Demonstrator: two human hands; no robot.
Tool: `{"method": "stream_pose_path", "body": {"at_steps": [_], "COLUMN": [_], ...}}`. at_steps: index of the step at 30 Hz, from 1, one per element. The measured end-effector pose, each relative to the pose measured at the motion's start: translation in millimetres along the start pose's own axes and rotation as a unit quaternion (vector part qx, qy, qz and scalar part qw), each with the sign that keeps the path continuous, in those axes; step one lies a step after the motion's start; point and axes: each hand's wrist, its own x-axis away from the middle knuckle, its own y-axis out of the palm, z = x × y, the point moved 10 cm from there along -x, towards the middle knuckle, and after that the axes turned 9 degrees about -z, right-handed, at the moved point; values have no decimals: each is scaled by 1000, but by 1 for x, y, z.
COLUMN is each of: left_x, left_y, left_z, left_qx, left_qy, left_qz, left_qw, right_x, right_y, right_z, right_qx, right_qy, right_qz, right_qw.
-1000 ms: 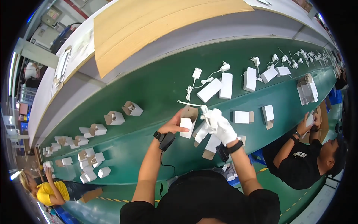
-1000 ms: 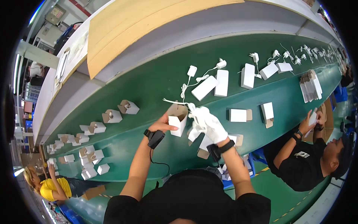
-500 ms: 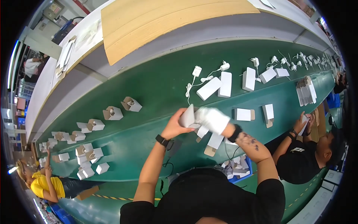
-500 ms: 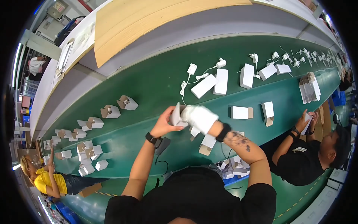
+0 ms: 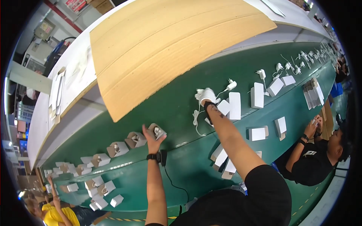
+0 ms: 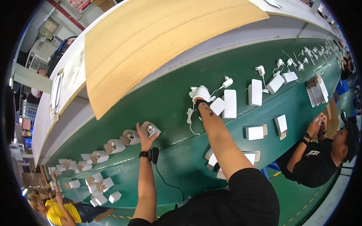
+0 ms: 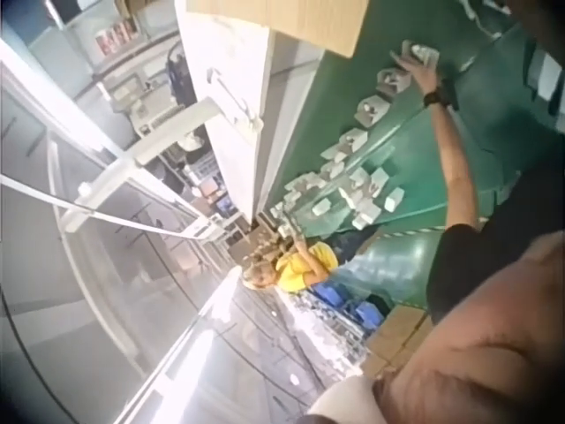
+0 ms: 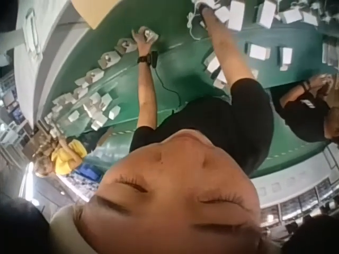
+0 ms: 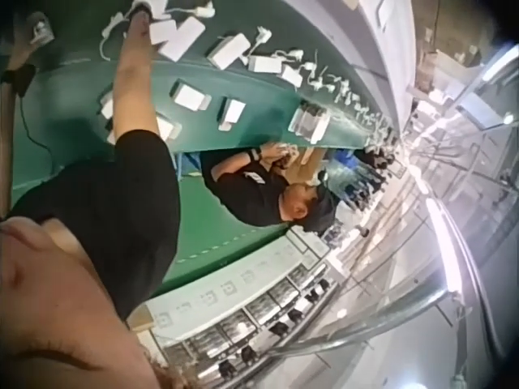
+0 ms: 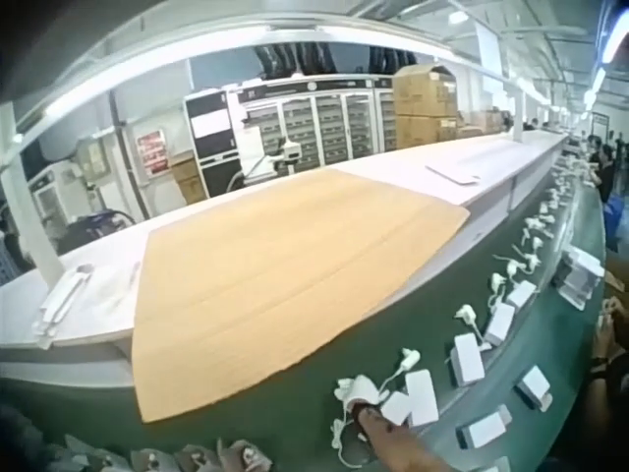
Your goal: The person packages power adapters by hand, picking up an adapter and a box, placing the adapter inside the box, and setting the boxed item back onto the conveyor belt.
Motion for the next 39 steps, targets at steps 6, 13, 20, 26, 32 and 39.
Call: {"method": "stream_pose_path", "body": {"at_steps": [6,13,20,26,32,39], "left_x": [72,79,46,53,43,48], "left_y": [56,230,250,261,252,225], "left_z": [135,110,116,168,155,111], "left_qx": [-48,718,771,453,334,-41], "left_qy": [15,-284,-44,-103,-62,-8], "left_qz": [179,-53,-213,-148,-168,-180], "left_qw": [983,633,598,873,925,983], "right_x": [11,242,297,315,297,276], "right_y": [-15,-53,-69,-72,-13,13], "right_z": [-12,-63,62,58,48,89], "right_qx": [94,104,-481,-240,-520,-569], "right_qy": [-158,-472,-315,-219,-275,-224], "right_qz": [4,-34,-20,98,-113,0], "right_qw": [983,875,818,941,801,791]}}
